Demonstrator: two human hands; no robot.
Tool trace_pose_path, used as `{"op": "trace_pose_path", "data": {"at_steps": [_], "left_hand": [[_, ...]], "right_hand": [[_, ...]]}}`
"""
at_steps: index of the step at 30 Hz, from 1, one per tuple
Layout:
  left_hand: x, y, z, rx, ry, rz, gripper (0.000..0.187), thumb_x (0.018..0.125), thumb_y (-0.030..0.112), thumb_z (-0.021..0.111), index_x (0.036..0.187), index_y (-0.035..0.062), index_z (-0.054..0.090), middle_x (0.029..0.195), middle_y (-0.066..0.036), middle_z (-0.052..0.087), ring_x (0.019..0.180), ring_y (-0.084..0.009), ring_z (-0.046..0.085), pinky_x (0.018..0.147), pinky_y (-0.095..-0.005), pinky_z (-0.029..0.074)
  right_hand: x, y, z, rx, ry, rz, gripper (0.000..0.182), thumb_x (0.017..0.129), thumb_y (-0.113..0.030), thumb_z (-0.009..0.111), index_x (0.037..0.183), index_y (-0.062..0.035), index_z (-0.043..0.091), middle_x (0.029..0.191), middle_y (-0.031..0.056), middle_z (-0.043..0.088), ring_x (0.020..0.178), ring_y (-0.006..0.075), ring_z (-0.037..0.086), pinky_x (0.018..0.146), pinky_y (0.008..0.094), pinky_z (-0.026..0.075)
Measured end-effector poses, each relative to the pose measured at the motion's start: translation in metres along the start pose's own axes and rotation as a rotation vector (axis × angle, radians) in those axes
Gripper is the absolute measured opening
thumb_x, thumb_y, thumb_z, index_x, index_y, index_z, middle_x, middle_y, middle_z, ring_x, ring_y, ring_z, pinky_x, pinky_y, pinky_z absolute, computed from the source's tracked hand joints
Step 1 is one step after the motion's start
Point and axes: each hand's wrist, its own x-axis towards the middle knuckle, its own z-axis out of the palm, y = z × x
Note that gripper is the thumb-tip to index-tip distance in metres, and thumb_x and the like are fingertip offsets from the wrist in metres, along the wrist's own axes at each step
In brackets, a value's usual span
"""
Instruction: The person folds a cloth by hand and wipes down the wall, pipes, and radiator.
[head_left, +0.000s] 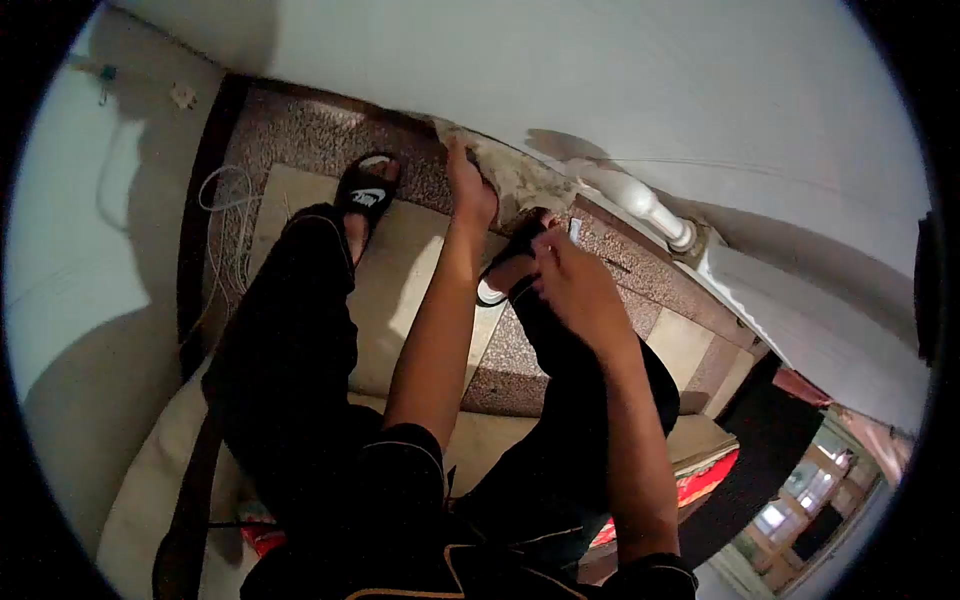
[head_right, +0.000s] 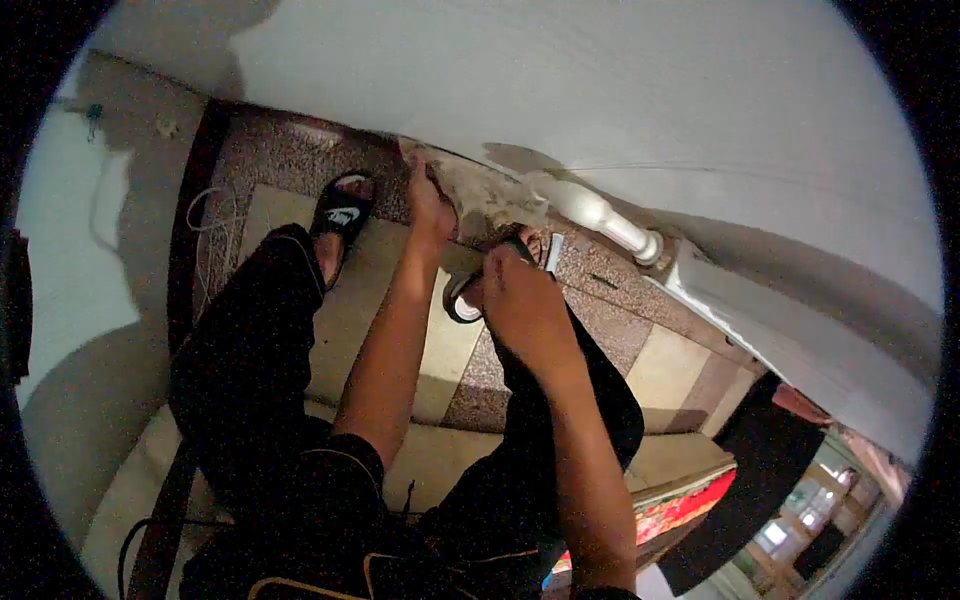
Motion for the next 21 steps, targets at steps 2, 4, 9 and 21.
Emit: {"op": "trace_pose_path", "data": {"at_steps": [2,4,9,21], "left_hand": [[-0.003,0.007,0.005,-0.028,0.016,0.015,0.057,0.097,0.047,0.042,0.134,0.0031,0.039,0.131,-0.010,0.046,0.116,-0.0262,0.048,0.099,-0.0403,0.040],[-0.001,0.005,0.001,-0.044,-0.103,0.079,0.049,0.098,0.044,0.044,0.123,0.0024,0.049,0.113,-0.009,0.056,0.101,-0.0232,0.055,0.090,-0.0378,0.045],[-0.050,0.020,0.049,0.026,0.017,0.086,0.032,0.097,0.028,0.051,0.109,-0.0010,0.057,0.107,-0.011,0.060,0.097,-0.0199,0.056,0.085,-0.0341,0.045],[-0.017,0.069,0.020,0.711,-0.061,0.302,0.019,0.090,0.019,0.062,0.097,0.0020,0.065,0.090,-0.002,0.065,0.083,-0.0111,0.057,0.076,-0.0268,0.044]], "right_hand": [[0.040,0.028,0.025,0.105,0.035,-0.024,0.039,0.097,-0.036,0.046,0.115,-0.0020,0.053,0.091,0.0161,0.064,0.082,0.0274,0.064,0.078,0.0387,0.048],[0.087,0.055,0.054,0.177,0.170,0.013,0.053,0.096,-0.043,0.046,0.128,-0.0002,0.047,0.106,0.0172,0.060,0.098,0.0234,0.059,0.090,0.0347,0.044],[0.137,0.015,0.074,1.174,0.152,0.299,0.073,0.090,-0.050,0.056,0.140,-0.0015,0.036,0.139,0.0187,0.045,0.126,0.0312,0.045,0.104,0.0403,0.034],[0.168,-0.008,0.130,1.031,0.427,-0.181,0.034,0.095,-0.027,0.058,0.114,0.0013,0.055,0.096,0.0048,0.063,0.080,0.0114,0.056,0.069,0.0250,0.046]]}}
